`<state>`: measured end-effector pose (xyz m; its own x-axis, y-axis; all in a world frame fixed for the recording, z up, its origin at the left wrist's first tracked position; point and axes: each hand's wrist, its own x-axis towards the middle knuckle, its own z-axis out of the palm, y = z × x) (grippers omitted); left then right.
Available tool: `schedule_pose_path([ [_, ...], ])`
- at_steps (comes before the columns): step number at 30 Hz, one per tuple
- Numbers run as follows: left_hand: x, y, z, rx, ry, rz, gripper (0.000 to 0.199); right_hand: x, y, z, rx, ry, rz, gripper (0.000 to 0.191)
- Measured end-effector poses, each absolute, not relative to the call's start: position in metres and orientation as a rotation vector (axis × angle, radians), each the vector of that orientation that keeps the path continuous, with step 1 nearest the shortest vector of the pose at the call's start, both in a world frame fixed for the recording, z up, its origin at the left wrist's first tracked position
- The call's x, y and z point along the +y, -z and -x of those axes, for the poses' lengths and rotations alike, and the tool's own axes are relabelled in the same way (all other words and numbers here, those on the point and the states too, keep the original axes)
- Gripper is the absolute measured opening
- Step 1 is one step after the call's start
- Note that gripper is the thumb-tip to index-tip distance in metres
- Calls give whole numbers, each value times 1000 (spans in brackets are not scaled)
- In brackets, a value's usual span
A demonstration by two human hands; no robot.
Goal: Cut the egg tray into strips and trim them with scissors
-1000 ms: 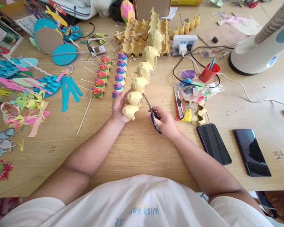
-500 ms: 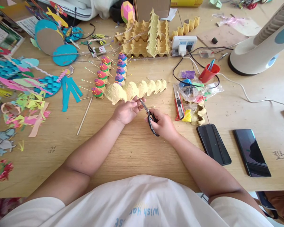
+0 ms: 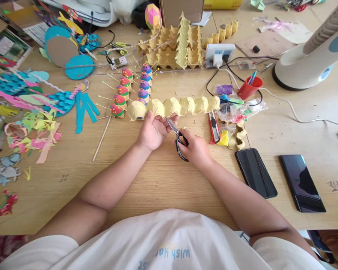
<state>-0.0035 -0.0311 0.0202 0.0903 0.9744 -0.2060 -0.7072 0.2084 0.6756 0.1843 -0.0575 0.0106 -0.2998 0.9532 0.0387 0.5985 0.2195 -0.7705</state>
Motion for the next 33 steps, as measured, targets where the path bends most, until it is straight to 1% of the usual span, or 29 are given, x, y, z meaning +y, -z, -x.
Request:
schedule_pose_path([
  [3,-30,-21,5,724,-1318,-456,51,-56,-12,-185,-1898,-1015,1338,41],
  [8,-26,-19,5,819,-1354,-519,48,-56,-22,-182,-1597,-1664,1146,51],
  [10,-24,-18,5,843,-1379,-527,47,-57,-26,-181,-1541,-1783,1129,53],
  [21,-22,-12,3,842,-1502,-553,37,-57,-34,-184,-1479,-1895,1108,65],
  [33,-22,-2,4,826,-1517,-608,29,-56,-29,-182,-1451,-1869,1110,57],
])
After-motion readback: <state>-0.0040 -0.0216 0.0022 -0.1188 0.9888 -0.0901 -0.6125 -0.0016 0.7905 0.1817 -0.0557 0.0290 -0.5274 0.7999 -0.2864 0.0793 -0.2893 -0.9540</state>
